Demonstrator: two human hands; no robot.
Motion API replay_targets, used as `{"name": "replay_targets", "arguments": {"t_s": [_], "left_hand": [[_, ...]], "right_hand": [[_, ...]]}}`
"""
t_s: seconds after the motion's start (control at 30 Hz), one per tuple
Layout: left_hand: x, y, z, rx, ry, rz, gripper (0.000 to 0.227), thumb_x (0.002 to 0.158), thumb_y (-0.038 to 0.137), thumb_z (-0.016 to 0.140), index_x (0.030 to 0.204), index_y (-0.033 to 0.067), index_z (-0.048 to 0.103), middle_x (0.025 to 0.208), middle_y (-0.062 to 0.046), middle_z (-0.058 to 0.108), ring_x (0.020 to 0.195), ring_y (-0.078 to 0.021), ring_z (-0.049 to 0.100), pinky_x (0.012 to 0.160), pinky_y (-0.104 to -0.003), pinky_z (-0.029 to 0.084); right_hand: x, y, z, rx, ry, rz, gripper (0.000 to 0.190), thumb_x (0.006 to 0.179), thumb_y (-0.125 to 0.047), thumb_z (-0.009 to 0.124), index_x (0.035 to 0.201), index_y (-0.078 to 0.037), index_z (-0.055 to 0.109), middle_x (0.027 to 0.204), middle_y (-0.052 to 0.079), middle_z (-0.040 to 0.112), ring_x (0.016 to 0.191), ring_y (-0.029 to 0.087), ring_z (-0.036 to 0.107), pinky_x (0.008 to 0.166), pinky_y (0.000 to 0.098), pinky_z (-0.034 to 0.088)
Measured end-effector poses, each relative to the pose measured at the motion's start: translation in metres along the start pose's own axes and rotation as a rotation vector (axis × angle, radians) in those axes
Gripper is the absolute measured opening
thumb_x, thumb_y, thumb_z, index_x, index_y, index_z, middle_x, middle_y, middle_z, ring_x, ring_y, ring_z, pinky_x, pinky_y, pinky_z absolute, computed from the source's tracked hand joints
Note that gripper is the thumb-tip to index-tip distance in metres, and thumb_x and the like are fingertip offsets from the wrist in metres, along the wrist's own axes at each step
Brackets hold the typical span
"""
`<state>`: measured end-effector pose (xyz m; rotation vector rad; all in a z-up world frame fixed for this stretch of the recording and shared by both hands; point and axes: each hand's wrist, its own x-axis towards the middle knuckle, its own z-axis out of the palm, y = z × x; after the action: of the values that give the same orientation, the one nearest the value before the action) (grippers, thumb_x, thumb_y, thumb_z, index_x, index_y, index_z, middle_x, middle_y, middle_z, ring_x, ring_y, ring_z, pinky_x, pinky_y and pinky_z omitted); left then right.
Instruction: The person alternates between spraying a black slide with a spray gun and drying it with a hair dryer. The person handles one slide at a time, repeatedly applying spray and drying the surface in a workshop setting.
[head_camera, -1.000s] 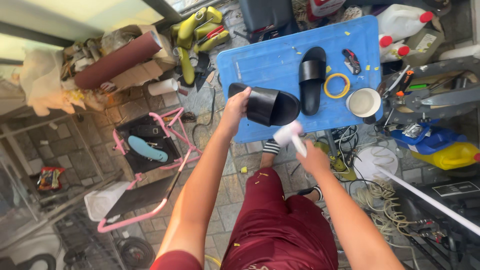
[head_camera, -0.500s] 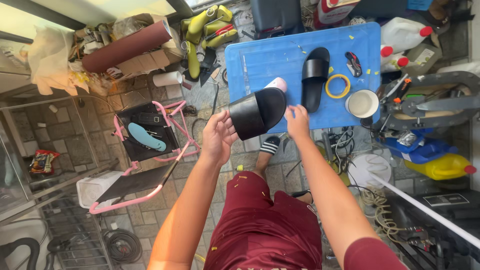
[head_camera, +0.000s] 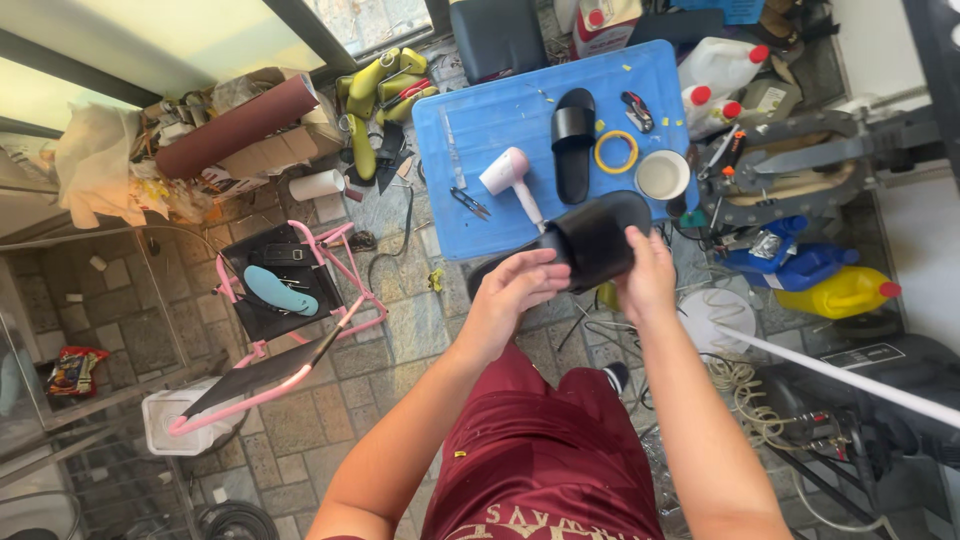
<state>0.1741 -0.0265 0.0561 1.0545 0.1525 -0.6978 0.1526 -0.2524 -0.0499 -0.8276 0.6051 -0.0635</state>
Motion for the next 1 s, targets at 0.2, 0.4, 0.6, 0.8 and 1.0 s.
{"name": "replay_targets", "arguments": {"t_s": [0.2,0.4,0.6,0.8,1.0], "left_hand": [[-0.058,-0.035,0.013,0.349,0.172,0.230,0.027,0.100,0.012,0.060,0.122,-0.0031,0.066,0.105,-0.015,0.074,0.088,-0.0181,0.069,0.077,-0.030,0.056],[-0.002,-0.122,-0.032,-0.036,0.260,0.004,0.042,0.099,0.027,0.055,0.127,-0.0038,0.062,0.118,-0.014,0.071,0.105,-0.0218,0.069,0.090,-0.036,0.056],[0.163,-0.187,-0.098,-0.469,0.199,-0.115,0.075,0.099,0.054,0.042,0.145,-0.0053,0.047,0.142,-0.019,0.060,0.132,-0.0319,0.057,0.110,-0.045,0.045],[0.323,-0.213,-0.111,-0.597,0.369,-0.135,0.097,0.094,0.072,0.037,0.152,-0.0057,0.037,0.152,-0.022,0.049,0.144,-0.0351,0.044,0.119,-0.053,0.031],[0.407,-0.226,-0.108,-0.765,0.389,-0.120,0.115,0.088,0.083,0.038,0.158,-0.0068,0.021,0.165,-0.022,0.032,0.155,-0.0351,0.026,0.123,-0.057,0.018]], "right_hand": [[-0.063,-0.040,-0.090,0.016,0.012,-0.023,0.025,0.105,-0.017,0.060,0.126,-0.004,0.061,0.118,0.007,0.071,0.106,0.019,0.070,0.095,0.0345,0.056],[-0.132,-0.029,-0.179,-0.068,0.184,-0.023,0.031,0.102,-0.015,0.060,0.131,-0.003,0.060,0.119,0.007,0.070,0.107,0.018,0.068,0.093,0.0334,0.055],[-0.172,-0.007,-0.250,-0.081,0.439,-0.018,0.031,0.103,-0.017,0.059,0.132,-0.005,0.057,0.119,0.006,0.068,0.107,0.020,0.065,0.092,0.0395,0.052],[-0.190,0.018,-0.279,-0.017,0.631,-0.101,0.027,0.110,-0.018,0.053,0.135,-0.010,0.057,0.125,0.006,0.066,0.109,0.021,0.063,0.089,0.0408,0.046],[-0.192,0.052,-0.285,0.090,0.738,-0.131,0.027,0.111,-0.019,0.050,0.136,-0.010,0.057,0.130,0.004,0.066,0.116,0.022,0.064,0.100,0.0457,0.048]]}}
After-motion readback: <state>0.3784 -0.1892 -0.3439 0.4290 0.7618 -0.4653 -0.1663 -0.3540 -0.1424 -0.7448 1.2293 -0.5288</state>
